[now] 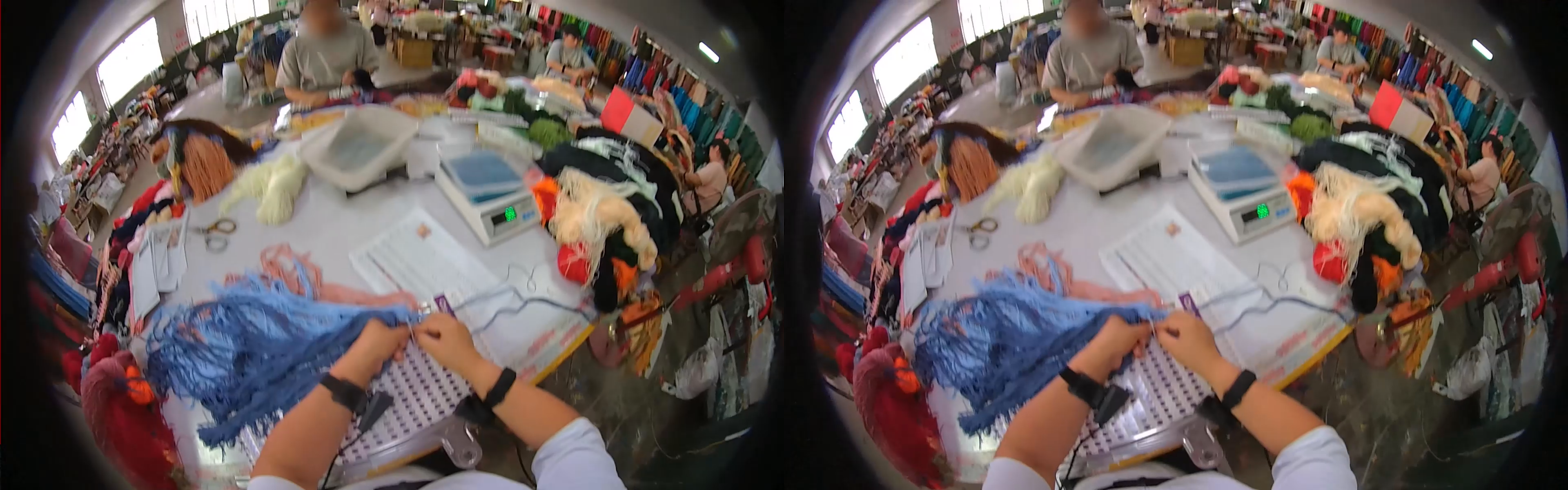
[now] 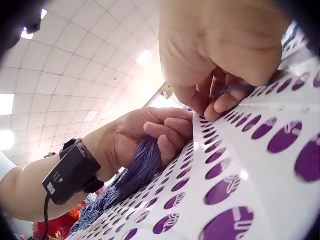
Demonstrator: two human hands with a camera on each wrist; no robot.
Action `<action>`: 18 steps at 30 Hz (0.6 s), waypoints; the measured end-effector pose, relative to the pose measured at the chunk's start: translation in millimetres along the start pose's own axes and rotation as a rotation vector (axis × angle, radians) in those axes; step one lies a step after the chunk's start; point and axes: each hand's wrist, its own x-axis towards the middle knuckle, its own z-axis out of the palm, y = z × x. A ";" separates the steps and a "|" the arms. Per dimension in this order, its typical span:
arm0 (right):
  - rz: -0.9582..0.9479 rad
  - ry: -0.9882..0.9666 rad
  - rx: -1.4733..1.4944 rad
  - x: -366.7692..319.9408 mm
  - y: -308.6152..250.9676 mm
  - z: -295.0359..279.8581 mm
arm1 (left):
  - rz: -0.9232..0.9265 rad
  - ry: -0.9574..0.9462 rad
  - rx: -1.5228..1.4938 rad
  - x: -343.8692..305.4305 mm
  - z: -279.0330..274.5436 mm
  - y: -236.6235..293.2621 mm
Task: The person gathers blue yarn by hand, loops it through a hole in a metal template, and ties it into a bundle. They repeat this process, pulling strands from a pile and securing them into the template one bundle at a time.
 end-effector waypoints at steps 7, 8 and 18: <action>0.469 -0.177 0.403 2.9 0.3 -8.6 | -0.070 0.138 -0.019 2.2 6.8 -14.0; 0.481 -0.171 0.461 5.3 -1.0 -9.2 | -0.061 0.138 -0.019 -0.4 4.1 -12.6; -0.131 -0.098 -0.492 8.1 -8.0 -20.5 | 0.306 0.250 -0.916 -53.5 -89.9 24.7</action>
